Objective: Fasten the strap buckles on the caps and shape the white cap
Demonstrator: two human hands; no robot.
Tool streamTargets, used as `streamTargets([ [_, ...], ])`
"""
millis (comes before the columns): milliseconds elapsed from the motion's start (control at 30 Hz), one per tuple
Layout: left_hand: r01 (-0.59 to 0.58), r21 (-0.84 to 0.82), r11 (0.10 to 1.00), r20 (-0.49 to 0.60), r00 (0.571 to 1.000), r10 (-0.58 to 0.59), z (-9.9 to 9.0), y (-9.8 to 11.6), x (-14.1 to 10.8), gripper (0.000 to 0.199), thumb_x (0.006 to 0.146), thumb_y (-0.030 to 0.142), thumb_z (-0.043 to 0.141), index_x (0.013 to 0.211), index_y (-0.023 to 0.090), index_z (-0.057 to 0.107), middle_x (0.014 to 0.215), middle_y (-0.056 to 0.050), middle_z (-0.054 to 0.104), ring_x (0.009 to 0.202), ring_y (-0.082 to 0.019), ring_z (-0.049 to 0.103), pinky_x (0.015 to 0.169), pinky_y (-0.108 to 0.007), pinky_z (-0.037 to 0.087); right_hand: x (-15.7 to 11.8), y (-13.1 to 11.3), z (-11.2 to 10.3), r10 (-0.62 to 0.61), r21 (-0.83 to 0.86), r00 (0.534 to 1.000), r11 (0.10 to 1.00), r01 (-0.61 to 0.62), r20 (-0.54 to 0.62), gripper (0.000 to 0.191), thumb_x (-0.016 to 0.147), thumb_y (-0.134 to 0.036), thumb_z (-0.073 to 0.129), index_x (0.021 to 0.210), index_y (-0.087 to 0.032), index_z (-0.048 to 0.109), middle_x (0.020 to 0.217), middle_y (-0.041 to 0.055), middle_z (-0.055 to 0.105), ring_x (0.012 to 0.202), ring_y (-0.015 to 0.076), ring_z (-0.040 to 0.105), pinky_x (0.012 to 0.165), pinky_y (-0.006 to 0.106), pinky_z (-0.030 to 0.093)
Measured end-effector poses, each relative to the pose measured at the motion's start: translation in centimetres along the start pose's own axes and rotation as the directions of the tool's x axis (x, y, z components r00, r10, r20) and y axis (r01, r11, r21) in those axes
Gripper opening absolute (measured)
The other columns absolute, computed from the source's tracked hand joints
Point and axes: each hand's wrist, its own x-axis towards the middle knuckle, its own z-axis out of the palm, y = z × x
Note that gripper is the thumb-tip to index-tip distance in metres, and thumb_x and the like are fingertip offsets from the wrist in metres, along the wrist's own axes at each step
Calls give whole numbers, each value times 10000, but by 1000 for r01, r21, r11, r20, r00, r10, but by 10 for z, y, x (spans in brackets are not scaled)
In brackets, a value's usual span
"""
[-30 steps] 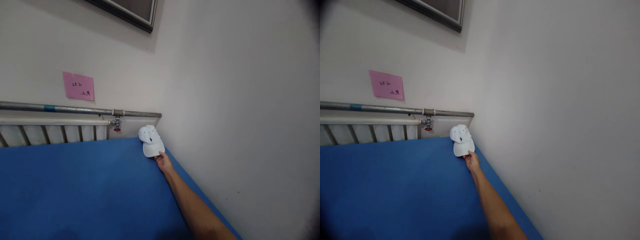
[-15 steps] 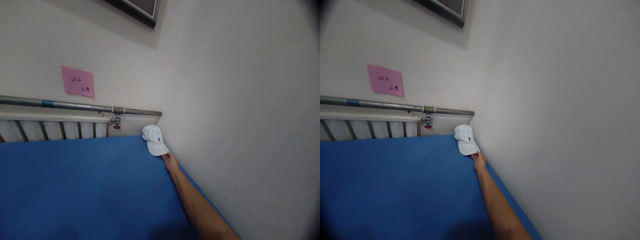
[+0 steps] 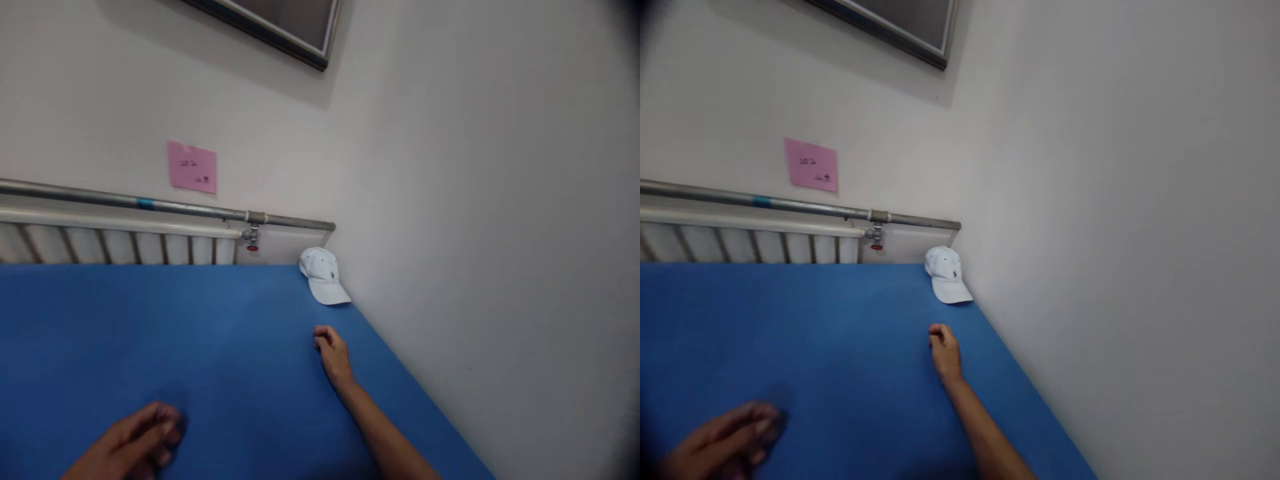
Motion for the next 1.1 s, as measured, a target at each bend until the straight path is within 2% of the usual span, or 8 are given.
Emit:
streamTargets([
  [100, -95, -148, 984, -171, 983, 70, -4, 26, -16, 307, 600, 397, 775, 739, 160, 638, 626, -39, 624, 537, -161, 581, 447, -240, 464, -29, -21, 17, 31, -12, 991, 999, -29, 129, 190, 606, -325, 603, 728, -199, 678, 756, 18, 674, 642, 186, 589, 692, 321, 484],
  [167, -203, -241, 949, -424, 902, 85, -14, 42, -22, 217, 616, 282, 754, 704, 138, 618, 629, -63, 629, 517, -160, 584, 452, -248, 464, -41, -33, 31, 60, -14, 972, 998, -59, 228, 243, 591, -365, 609, 750, -196, 682, 772, 32, 672, 647, 197, 594, 701, 336, 478],
  [300, -406, -227, 885, -801, 595, 68, -63, 51, -26, 103, 734, 222, 652, 777, 144, 599, 742, -68, 645, 591, -130, 613, 539, -234, 499, -59, -47, 74, 104, -142, 917, 988, -52, 384, 275, 575, -432, 601, 728, -220, 685, 886, 65, 711, 667, 215, 622, 689, 342, 495],
  [433, -577, -160, 801, -969, 246, -17, -114, 40, -41, 105, 799, 236, 589, 871, 168, 553, 886, -59, 619, 750, -130, 642, 579, -206, 509, -83, -58, 111, 110, -169, 878, 985, -33, 467, 290, 547, -469, 572, 677, -234, 683, 822, 56, 710, 647, 221, 621, 674, 348, 499],
  [500, -622, -133, 772, -990, 114, -79, -135, 35, -49, 108, 810, 252, 576, 871, 178, 527, 907, -50, 598, 809, -137, 643, 571, -193, 501, -89, -60, 121, 98, -177, 869, 984, -13, 485, 291, 540, -476, 567, 667, -240, 681, 770, 45, 704, 623, 218, 612, 662, 349, 497],
  [567, -649, -110, 753, -993, 38, -112, -150, 32, -54, 121, 817, 278, 574, 849, 177, 513, 905, -49, 589, 843, -149, 647, 558, -187, 500, -89, -60, 124, 91, -176, 867, 984, -4, 489, 298, 531, -481, 564, 665, -243, 683, 745, 42, 700, 613, 216, 607, 657, 350, 497],
  [967, -681, -3, 732, -999, -26, -28, -179, 29, -47, 134, 875, 283, 459, 938, 164, 462, 1034, -105, 603, 624, -126, 682, 476, -204, 525, -81, -52, 121, 75, -127, 847, 992, -9, 526, 250, 515, -465, 602, 625, -264, 702, 782, 76, 719, 585, 225, 595, 632, 365, 515],
  [1100, -697, 33, 716, -993, 58, 102, -161, 35, -45, 117, 823, 247, 523, 894, 153, 528, 965, -74, 645, 744, -151, 702, 582, -227, 558, -83, -51, 122, 66, -88, 844, 996, -22, 532, 205, 528, -432, 623, 618, -263, 696, 677, 48, 680, 553, 202, 567, 589, 336, 497],
])
